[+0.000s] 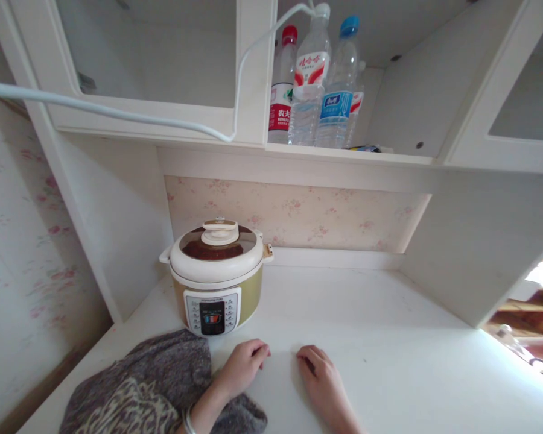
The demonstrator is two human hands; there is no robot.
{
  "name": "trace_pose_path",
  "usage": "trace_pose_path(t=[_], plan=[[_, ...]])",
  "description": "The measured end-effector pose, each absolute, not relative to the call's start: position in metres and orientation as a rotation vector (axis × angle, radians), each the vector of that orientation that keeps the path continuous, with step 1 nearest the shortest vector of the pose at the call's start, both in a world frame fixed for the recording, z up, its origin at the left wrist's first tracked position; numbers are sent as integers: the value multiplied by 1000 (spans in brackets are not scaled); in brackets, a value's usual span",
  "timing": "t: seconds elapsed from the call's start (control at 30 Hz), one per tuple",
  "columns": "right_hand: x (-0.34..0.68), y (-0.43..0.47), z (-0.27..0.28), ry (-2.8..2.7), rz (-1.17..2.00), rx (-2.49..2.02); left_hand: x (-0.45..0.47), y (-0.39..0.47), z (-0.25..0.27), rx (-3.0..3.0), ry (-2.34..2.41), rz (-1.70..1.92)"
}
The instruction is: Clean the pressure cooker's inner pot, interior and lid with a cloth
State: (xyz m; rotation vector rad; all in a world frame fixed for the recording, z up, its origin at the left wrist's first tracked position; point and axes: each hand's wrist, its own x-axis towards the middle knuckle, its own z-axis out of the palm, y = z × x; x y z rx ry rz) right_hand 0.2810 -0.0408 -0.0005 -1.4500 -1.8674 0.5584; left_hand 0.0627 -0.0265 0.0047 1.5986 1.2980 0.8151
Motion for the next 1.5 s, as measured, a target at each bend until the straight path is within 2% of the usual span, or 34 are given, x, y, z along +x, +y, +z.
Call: trace_pose_path(t=[1.5], plan=[[282, -40, -7, -1970, 539, -1405, 63, -26, 5, 1488, 1267, 808]])
